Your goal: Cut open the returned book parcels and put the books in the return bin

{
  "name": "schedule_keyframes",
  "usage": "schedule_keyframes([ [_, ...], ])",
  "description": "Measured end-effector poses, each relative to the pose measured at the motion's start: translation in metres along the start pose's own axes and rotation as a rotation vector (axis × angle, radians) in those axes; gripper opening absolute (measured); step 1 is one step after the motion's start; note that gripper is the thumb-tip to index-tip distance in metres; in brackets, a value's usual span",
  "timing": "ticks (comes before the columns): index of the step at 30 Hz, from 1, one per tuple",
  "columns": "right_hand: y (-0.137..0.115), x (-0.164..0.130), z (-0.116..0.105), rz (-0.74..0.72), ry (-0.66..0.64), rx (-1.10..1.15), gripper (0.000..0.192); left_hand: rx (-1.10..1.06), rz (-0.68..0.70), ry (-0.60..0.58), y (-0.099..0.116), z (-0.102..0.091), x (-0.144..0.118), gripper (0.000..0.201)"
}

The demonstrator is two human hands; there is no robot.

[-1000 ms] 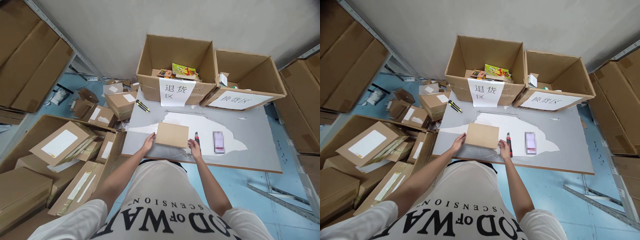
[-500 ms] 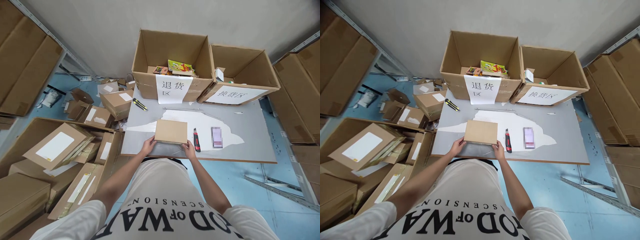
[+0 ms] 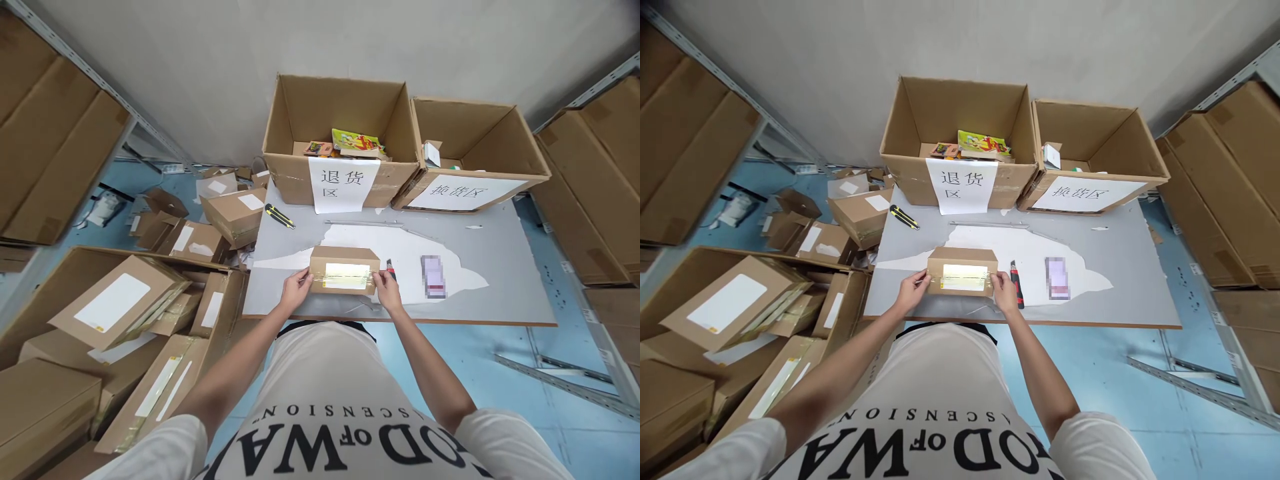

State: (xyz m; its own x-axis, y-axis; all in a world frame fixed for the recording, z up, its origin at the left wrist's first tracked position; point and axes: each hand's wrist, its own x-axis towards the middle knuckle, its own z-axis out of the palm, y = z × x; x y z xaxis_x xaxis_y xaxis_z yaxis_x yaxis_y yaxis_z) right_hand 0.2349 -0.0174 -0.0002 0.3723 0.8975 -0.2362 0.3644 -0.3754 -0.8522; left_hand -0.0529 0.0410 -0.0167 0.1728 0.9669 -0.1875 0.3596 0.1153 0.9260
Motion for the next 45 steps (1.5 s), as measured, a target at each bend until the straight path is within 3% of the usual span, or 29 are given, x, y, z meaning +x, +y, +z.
schedule_keyframes([
  [5, -0.002, 0.006, 0.000, 0.038, 0.026, -0.133, 0.044, 0.095, -0.005, 0.010, 0.006, 0.001, 0.004, 0.050],
  [10, -0.001, 0.013, 0.004, 0.055, 0.022, -0.148, 0.046, 0.129, -0.028, 0.036, -0.003, 0.003, 0.012, 0.048],
  [20, 0.008, 0.042, 0.008, 0.115, -0.019, -0.085, 0.050, -0.187, -0.194, 0.048, -0.007, 0.006, 0.037, 0.053],
  [26, 0.010, 0.038, 0.011, 0.101, 0.007, -0.035, 0.051, -0.210, -0.197, 0.068, -0.008, 0.009, 0.032, 0.053],
  [29, 0.022, 0.030, 0.012, 0.118, -0.023, 0.123, 0.051, -0.198, -0.166, 0.079, -0.010, 0.008, 0.027, 0.049],
  [33, 0.050, 0.012, 0.011, 0.082, -0.007, 0.233, 0.042, -0.326, -0.207, 0.019, -0.025, 0.003, 0.019, 0.051],
  [37, 0.070, -0.006, 0.009, -0.008, -0.150, 0.123, 0.057, -0.381, -0.201, -0.077, -0.051, 0.000, 0.010, 0.062],
  [40, 0.069, -0.013, 0.013, -0.033, -0.210, 0.086, 0.063, -0.316, -0.127, -0.181, -0.061, 0.004, 0.005, 0.065],
  [45, 0.054, -0.012, 0.023, 0.002, -0.120, 0.121, 0.051, -0.231, -0.102, -0.194, -0.057, 0.009, 0.005, 0.060],
])
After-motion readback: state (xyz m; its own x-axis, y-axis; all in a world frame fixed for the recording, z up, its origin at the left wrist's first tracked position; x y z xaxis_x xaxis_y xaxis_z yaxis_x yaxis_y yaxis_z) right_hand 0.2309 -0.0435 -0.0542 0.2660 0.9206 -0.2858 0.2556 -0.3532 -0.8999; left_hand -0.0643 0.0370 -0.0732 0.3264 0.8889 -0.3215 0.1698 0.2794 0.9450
